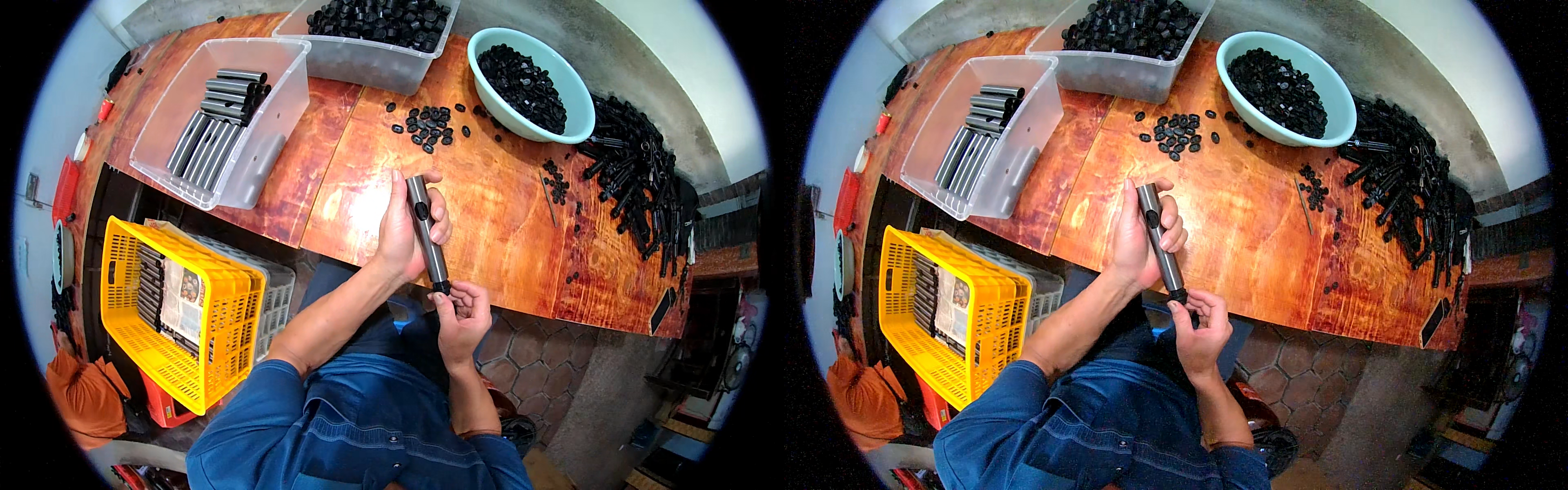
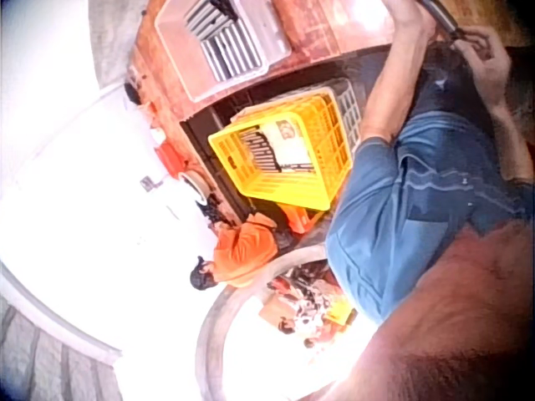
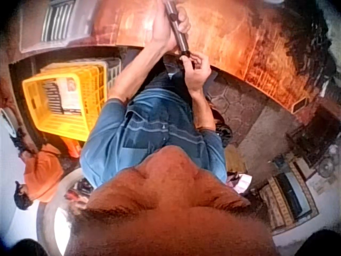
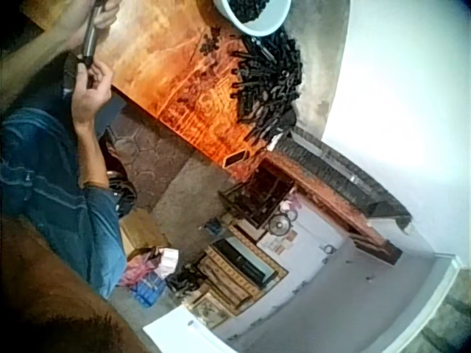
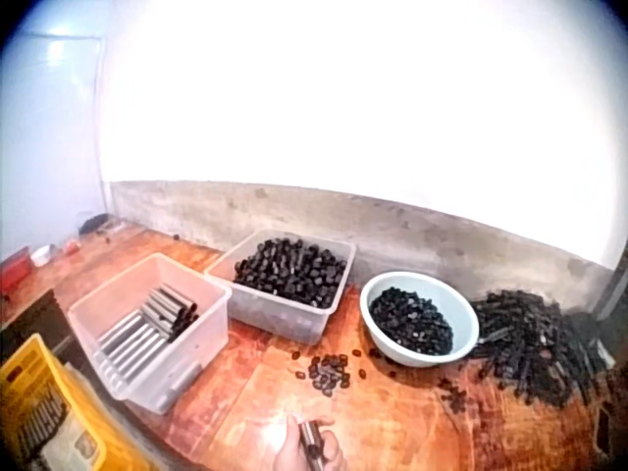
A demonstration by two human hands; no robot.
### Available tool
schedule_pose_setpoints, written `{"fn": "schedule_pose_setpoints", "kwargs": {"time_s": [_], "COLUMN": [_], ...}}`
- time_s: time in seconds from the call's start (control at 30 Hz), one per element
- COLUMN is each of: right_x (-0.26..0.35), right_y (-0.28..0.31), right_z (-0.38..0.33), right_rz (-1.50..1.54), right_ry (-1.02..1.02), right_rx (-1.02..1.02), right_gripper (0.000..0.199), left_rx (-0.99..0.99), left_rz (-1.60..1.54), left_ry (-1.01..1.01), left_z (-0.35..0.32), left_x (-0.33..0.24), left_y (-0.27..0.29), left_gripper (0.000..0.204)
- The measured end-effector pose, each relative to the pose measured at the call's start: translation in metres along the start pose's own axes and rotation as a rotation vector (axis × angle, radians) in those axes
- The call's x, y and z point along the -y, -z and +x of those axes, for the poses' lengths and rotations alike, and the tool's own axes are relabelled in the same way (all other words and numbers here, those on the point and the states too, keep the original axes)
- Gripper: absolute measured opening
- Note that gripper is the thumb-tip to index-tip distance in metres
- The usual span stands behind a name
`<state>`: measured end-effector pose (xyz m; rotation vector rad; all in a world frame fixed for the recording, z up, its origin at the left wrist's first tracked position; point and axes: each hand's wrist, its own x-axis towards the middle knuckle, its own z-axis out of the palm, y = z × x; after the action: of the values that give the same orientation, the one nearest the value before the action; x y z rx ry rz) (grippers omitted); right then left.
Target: The person assembles small black cylindrical components by inserting black caps into metal tubes and securing them with a screwdriver. Completed units are placed into a yellow basket. The person repeats this process with multiple components throughout the clip.
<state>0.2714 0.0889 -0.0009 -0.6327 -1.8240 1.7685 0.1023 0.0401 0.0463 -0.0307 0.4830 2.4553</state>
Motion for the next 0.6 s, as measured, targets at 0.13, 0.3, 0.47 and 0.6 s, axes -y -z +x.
{"fn": "schedule_pose_setpoints", "kwargs": {"time_s": [0.13,0.3,0.47,0.6], "right_x": [0.013,0.018,0.025,0.030], "right_y": [-0.004,-0.004,-0.005,-0.008], "right_z": [0.001,0.007,0.010,0.014], "right_rz": [0.138,0.253,0.308,0.276], "right_ry": [-0.098,-0.195,-0.225,-0.311], "right_rx": [0.024,0.076,0.116,0.108], "right_gripper": [0.034,0.028,0.028,0.029], "left_rx": [-0.002,-0.109,-0.034,-0.024], "left_rz": [-0.006,-0.021,-0.031,0.021], "left_ry": [-0.037,-0.059,-0.070,-0.134], "left_z": [0.001,-0.001,0.002,0.002], "left_x": [0.004,0.004,0.004,0.004], "left_y": [0.005,-0.007,0.007,0.006], "left_gripper": [0.053,0.051,0.052,0.054]}}
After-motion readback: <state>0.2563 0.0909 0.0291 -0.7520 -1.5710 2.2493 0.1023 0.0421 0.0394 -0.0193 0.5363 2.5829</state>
